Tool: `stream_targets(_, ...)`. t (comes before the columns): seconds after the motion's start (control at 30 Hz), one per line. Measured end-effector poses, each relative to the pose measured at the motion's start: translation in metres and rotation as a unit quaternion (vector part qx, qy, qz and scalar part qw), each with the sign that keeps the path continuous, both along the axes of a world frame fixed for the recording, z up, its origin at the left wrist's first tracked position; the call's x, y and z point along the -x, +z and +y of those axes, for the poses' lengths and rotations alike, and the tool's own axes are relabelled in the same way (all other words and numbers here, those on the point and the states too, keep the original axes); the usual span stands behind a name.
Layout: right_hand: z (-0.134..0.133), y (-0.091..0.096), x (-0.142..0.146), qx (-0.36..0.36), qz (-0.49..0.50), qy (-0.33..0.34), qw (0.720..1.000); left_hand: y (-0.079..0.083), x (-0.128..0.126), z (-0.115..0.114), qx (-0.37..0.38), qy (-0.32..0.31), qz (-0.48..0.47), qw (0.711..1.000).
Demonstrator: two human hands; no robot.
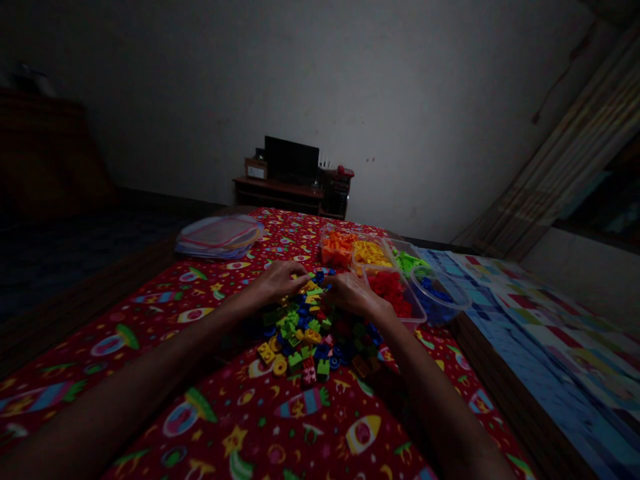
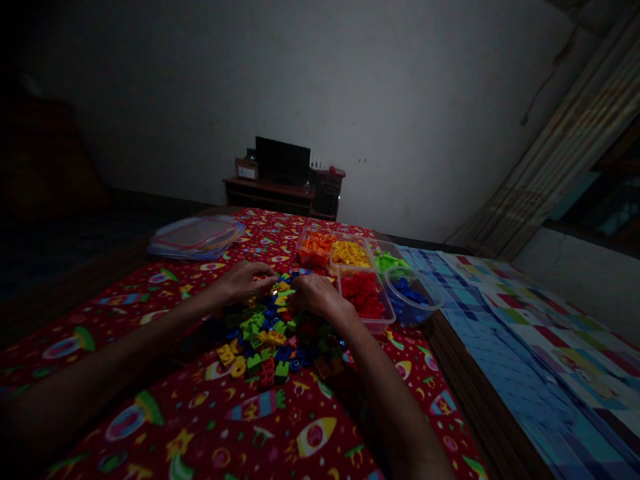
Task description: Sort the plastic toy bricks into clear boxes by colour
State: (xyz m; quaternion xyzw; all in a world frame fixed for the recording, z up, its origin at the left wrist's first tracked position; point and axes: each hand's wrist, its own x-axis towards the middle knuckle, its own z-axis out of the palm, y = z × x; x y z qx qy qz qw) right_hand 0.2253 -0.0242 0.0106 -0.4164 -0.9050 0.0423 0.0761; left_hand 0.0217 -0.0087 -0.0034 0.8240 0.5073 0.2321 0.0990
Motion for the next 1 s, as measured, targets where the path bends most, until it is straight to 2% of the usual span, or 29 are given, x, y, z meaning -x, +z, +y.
stream_targets(0.13,-0.009,0.006,0.007,0.066,-0.086,0.009,0.994,0.008,0.000,-0.006,0.011,0.012,-0.030,0.999)
stream_targets(0.3,-0.016,0.008,0.012,0.065,-0.098,-0.026,0.993,0.007,-0.004,-0.008,0.020,-0.029,-0.067,0.997)
stream_targets(0.47,-0.006,0.007,0.002,0.070,-0.017,0.000,0.997,-0.002,-0.008,-0.003,0.102,-0.061,-0.160,0.980)
stream_targets(0.63,0.001,0.009,0.003,0.050,0.175,-0.023,0.983,-0.008,-0.013,0.000,0.168,-0.066,-0.272,0.945)
stream_targets(0.7,0.000,0.008,0.007,0.050,0.196,-0.029,0.979,-0.010,-0.016,0.000,0.188,-0.063,-0.309,0.930)
stream_targets(0.8,-0.001,0.008,0.008,0.031,0.164,-0.033,0.985,-0.013,-0.018,-0.001,0.201,-0.060,-0.330,0.920)
stream_targets(0.9,0.000,0.015,-0.003,-0.008,0.142,-0.052,0.989,-0.011,-0.012,0.001,0.183,-0.055,-0.324,0.926)
stream_targets(1.0,0.005,0.028,-0.029,-0.045,0.110,-0.125,0.985,-0.004,0.002,0.007,0.120,-0.034,-0.267,0.956)
